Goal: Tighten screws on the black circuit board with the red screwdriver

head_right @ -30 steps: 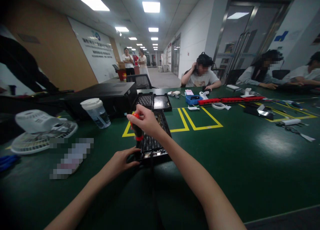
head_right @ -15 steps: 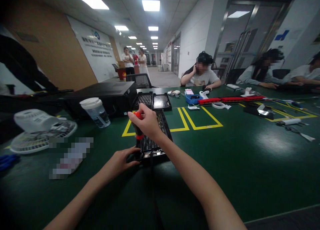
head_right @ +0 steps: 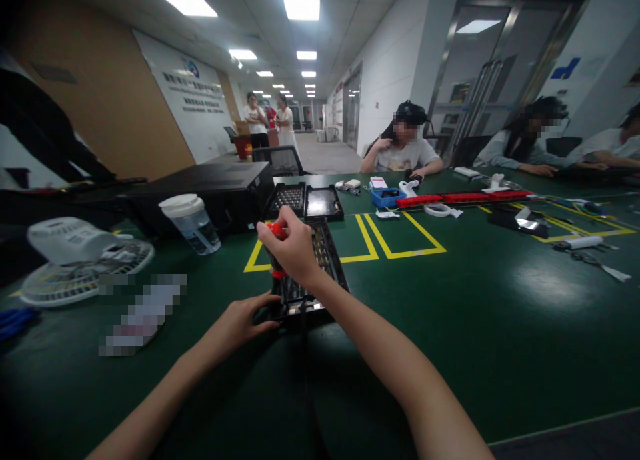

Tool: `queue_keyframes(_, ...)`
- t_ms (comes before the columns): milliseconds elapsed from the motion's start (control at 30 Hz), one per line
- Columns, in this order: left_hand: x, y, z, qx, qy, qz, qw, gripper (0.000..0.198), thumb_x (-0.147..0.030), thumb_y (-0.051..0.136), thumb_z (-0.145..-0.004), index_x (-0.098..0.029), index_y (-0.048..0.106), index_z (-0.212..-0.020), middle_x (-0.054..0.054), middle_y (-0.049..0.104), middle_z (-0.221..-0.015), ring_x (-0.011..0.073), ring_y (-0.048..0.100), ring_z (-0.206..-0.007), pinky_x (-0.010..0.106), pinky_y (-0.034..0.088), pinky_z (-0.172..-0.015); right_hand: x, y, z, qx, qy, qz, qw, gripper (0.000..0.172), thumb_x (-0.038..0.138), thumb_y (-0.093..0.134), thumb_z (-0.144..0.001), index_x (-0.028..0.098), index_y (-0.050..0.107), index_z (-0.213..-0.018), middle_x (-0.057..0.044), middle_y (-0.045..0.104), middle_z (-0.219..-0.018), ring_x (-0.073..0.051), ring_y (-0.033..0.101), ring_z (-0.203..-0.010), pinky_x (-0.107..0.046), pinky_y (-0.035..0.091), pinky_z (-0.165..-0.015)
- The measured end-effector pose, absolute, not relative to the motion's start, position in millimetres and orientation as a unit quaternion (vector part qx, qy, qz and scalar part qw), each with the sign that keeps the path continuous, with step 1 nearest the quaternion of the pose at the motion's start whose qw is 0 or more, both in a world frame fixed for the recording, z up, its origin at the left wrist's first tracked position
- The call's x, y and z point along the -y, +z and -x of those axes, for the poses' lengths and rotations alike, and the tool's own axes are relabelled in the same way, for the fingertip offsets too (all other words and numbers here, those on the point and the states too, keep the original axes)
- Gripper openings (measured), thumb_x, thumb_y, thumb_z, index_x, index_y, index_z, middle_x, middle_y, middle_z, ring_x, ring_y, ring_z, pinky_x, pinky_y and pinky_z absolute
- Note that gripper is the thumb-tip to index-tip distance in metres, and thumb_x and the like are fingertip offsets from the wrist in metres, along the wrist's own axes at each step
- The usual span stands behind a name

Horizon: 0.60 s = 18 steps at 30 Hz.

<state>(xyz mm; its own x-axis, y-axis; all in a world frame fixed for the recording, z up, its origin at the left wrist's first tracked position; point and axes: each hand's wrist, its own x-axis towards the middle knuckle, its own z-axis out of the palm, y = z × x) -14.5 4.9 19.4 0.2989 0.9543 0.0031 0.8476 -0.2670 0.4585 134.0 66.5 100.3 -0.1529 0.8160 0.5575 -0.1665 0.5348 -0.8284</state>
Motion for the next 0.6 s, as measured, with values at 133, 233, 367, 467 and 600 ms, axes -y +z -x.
queue_keyframes(133, -6, 17, 16, -0.567, 0.149, -0.789, 0.184, 0.047, -0.036, 0.06, -0.072, -0.022, 0.057, -0.117, 0.007, 0.054, -0.13, 0.0231, 0.054, -0.114, 0.033, 0.038, -0.099, -73, 97, -134, 0.636, 0.437, 0.231, 0.593, 0.024, 0.031, 0.057, -0.076, 0.021, 0.036, -0.072, 0.007, 0.042, -0.056, -0.009, 0.051, -0.048, -0.021, 0.044, -0.045)
queue_keyframes(233, -7, 15, 17, -0.568, 0.149, -0.789, 0.181, 0.047, -0.036, 0.06, -0.072, -0.022, 0.056, -0.117, 0.007, 0.055, -0.129, 0.023, 0.054, -0.115, 0.032, 0.038, -0.099, -78, 94, -133, 0.626, 0.505, 0.176, 0.568, 0.02, 0.029, 0.052, -0.079, 0.021, 0.034, -0.076, 0.008, 0.049, -0.057, -0.009, 0.053, -0.042, -0.022, 0.046, -0.042)
queue_keyframes(367, -7, 14, 17, -0.561, 0.156, -0.792, 0.185, 0.047, -0.034, 0.06, -0.072, -0.023, 0.056, -0.117, 0.005, 0.055, -0.128, 0.0217, 0.054, -0.115, 0.031, 0.038, -0.099, -83, 95, -132, 0.601, 0.59, 0.113, 0.528, 0.014, 0.025, 0.046, -0.082, 0.021, 0.033, -0.08, 0.007, 0.057, -0.06, -0.009, 0.055, -0.041, -0.022, 0.048, -0.04)
queue_keyframes(467, -7, 14, 16, -0.562, 0.157, -0.79, 0.186, 0.047, -0.035, 0.061, -0.072, -0.023, 0.056, -0.117, 0.005, 0.056, -0.128, 0.0221, 0.054, -0.114, 0.032, 0.038, -0.099, -84, 98, -135, 0.609, 0.608, 0.094, 0.501, 0.009, 0.024, 0.049, -0.082, 0.017, 0.044, -0.078, 0.002, 0.06, -0.066, -0.01, 0.059, -0.049, -0.025, 0.052, -0.049)
queue_keyframes(600, -6, 17, 16, -0.571, 0.155, -0.784, 0.19, 0.047, -0.034, 0.062, -0.071, -0.024, 0.056, -0.117, 0.004, 0.056, -0.128, 0.0223, 0.054, -0.114, 0.033, 0.038, -0.099, -83, 100, -139, 0.622, 0.629, 0.062, 0.463, 0.012, 0.025, 0.054, -0.081, 0.013, 0.054, -0.081, -0.003, 0.062, -0.076, -0.011, 0.063, -0.064, -0.028, 0.052, -0.066)
